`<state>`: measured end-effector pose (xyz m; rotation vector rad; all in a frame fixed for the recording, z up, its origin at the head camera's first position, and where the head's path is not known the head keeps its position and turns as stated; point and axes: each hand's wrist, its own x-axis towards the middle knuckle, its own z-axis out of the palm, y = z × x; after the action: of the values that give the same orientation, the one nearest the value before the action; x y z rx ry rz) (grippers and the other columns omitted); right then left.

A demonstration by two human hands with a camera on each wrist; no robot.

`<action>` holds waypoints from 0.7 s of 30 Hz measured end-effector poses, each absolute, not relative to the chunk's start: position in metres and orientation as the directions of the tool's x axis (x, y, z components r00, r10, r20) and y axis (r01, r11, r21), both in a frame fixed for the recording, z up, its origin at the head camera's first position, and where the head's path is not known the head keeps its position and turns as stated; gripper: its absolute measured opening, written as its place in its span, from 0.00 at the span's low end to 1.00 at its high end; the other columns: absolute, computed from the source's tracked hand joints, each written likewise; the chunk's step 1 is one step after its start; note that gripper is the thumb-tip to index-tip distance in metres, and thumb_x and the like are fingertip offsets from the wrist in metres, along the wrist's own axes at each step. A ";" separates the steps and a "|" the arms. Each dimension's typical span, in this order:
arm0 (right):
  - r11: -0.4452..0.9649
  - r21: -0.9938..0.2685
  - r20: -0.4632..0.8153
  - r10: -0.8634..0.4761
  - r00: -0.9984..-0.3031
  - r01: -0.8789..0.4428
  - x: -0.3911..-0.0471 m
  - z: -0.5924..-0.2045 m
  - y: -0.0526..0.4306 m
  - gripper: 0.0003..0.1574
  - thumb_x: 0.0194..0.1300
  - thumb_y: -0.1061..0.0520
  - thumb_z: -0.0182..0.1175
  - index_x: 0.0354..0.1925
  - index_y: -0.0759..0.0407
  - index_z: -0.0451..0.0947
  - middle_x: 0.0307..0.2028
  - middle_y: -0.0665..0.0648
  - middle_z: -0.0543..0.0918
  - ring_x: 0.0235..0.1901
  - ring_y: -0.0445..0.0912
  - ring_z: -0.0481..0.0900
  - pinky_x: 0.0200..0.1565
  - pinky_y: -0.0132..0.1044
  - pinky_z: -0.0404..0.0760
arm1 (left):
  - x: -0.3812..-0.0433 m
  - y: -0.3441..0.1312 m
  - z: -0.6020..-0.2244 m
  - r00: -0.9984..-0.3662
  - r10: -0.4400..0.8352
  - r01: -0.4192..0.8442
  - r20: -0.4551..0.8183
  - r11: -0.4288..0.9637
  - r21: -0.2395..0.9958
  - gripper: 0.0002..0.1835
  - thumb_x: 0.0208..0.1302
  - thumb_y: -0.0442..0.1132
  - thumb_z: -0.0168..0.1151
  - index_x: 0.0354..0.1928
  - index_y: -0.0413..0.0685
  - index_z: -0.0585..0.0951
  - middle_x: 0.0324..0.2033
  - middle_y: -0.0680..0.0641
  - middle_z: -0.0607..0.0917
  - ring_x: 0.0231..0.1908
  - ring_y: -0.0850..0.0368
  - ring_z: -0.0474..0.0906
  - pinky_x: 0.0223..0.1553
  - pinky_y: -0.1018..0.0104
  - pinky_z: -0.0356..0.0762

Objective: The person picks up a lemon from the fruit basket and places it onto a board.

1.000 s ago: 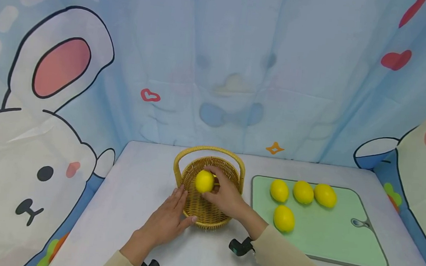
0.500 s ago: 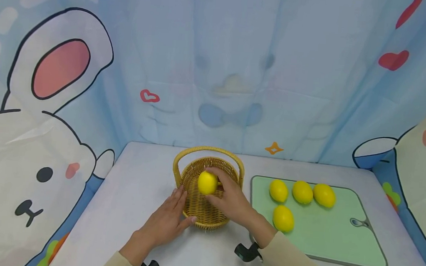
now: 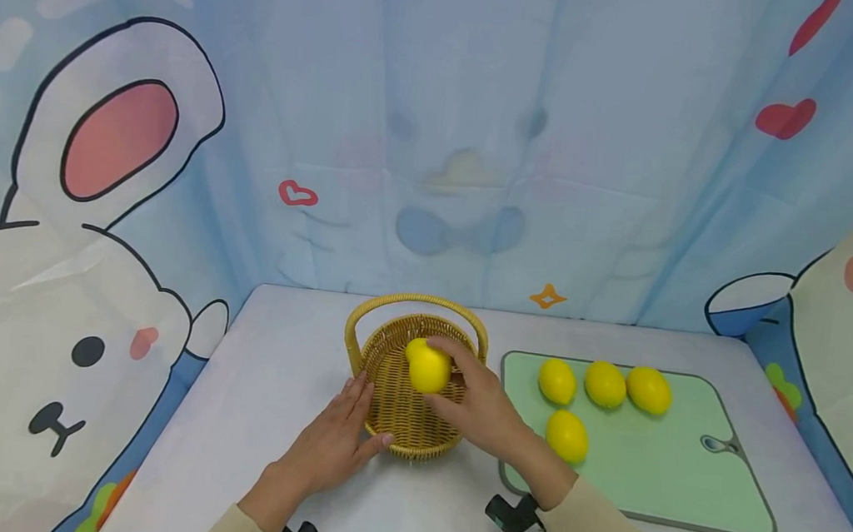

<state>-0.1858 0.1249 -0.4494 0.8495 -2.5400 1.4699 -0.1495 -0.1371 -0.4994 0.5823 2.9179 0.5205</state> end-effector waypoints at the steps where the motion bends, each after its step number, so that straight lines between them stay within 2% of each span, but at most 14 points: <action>1: 0.380 -0.775 0.340 -0.421 -0.841 -0.504 -0.185 -0.449 0.127 0.46 0.66 0.66 0.73 0.76 0.53 0.65 0.72 0.58 0.73 0.61 0.54 0.80 0.60 0.50 0.85 | -0.149 -0.137 -0.499 -0.918 0.393 0.351 -0.049 0.866 0.356 0.51 0.78 0.72 0.42 0.83 0.37 0.53 0.85 0.39 0.45 0.84 0.41 0.44 0.82 0.46 0.54; 10: 0.402 -0.749 0.376 -0.397 -0.838 -0.526 -0.174 -0.441 0.155 0.48 0.65 0.66 0.73 0.76 0.50 0.65 0.72 0.57 0.73 0.60 0.52 0.79 0.58 0.51 0.85 | -0.149 -0.137 -0.500 -0.919 0.391 0.348 -0.049 0.864 0.363 0.51 0.78 0.73 0.41 0.84 0.38 0.53 0.85 0.39 0.45 0.84 0.42 0.43 0.82 0.46 0.53; 17: 0.474 -0.727 0.374 -0.333 -0.866 -0.496 -0.168 -0.437 0.179 0.49 0.63 0.67 0.74 0.76 0.51 0.65 0.72 0.57 0.74 0.60 0.52 0.79 0.58 0.42 0.86 | -0.149 -0.138 -0.501 -0.920 0.389 0.345 -0.051 0.864 0.366 0.51 0.78 0.72 0.41 0.84 0.38 0.52 0.85 0.40 0.44 0.84 0.42 0.42 0.82 0.47 0.53; 21: 0.506 -0.730 0.360 -0.287 -0.888 -0.460 -0.165 -0.437 0.195 0.49 0.63 0.68 0.74 0.76 0.53 0.64 0.68 0.57 0.76 0.60 0.54 0.79 0.59 0.31 0.84 | -0.149 -0.137 -0.500 -0.920 0.389 0.343 -0.054 0.862 0.374 0.51 0.78 0.72 0.42 0.84 0.38 0.52 0.85 0.40 0.44 0.84 0.42 0.42 0.82 0.46 0.52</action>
<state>-0.1648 0.1948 -0.4370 0.6412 -2.5539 1.3256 -0.1486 -0.1373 -0.4999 0.5742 2.9073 0.5490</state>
